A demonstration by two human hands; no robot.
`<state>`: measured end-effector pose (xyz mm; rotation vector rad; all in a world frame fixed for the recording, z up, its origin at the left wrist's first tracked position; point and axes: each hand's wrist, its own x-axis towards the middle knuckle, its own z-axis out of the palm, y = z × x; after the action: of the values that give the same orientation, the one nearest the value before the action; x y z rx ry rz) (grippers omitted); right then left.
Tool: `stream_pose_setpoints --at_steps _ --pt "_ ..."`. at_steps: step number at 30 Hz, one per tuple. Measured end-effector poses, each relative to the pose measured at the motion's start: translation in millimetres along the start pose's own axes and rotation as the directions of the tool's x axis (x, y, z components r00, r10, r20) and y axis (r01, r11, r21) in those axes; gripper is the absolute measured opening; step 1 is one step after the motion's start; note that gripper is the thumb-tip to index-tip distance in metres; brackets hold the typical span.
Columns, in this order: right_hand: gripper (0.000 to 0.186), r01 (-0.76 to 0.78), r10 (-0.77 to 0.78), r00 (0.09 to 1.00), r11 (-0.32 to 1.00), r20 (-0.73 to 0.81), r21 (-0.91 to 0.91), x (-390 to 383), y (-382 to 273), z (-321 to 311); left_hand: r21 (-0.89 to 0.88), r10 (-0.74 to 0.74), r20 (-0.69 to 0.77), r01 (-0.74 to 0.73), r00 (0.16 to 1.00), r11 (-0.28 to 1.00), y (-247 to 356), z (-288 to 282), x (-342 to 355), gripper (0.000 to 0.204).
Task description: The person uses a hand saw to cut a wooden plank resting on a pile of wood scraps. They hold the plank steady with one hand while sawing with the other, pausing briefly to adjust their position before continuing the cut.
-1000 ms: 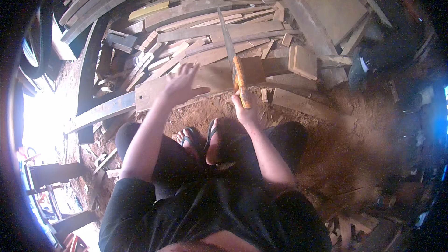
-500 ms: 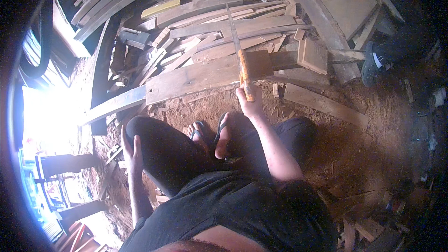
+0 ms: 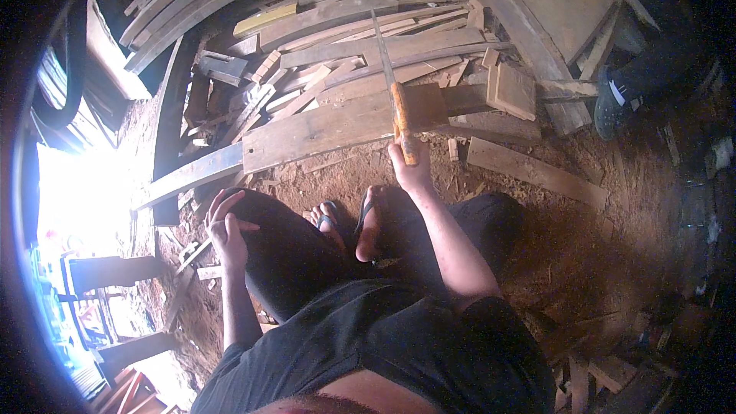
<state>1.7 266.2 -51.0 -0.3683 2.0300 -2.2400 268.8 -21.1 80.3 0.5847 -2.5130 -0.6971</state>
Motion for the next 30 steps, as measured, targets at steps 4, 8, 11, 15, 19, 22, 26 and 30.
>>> stream_pose_setpoints --at_steps 4,8,11,15,19,22,26,30 --pt "0.021 -0.009 0.009 1.0 1.0 0.003 -0.012 -1 -1 -2 -0.175 -0.14 0.062 0.149 0.988 0.973 -34 -8 13 0.06" --pt "0.022 -0.011 0.01 1.0 1.0 0.015 0.017 -1 0 -2 -0.414 -0.306 0.28 0.402 0.91 0.817 -73 -17 49 0.048" --pt "0.022 -0.036 0.036 0.999 0.999 0.021 0.008 0 1 -1 -0.082 -0.233 0.425 0.294 0.874 0.952 -52 -14 67 0.064" --pt "0.021 0.042 -0.042 0.999 0.999 0.019 -0.01 -1 1 -1 -0.187 0.042 0.693 0.124 0.72 0.974 39 6 93 0.075" --pt "0.02 0.039 -0.039 0.999 0.999 0.011 -0.015 -2 0 -3 -0.09 0.273 0.642 -0.283 0.717 0.955 102 92 146 0.103" --pt "0.018 0.129 -0.128 0.992 0.99 0.022 -0.056 0 1 -5 0.196 0.165 0.644 -0.369 0.747 0.909 98 154 158 0.132" --pt "0.016 0.061 -0.06 0.998 0.998 0.028 -0.018 0 8 -7 0.328 0.013 0.699 -0.337 0.715 0.883 77 205 154 0.151" --pt "0.015 0.057 -0.056 0.998 0.998 0.034 -0.023 -3 13 -10 0.351 0.011 0.686 -0.345 0.727 0.871 69 220 156 0.147"
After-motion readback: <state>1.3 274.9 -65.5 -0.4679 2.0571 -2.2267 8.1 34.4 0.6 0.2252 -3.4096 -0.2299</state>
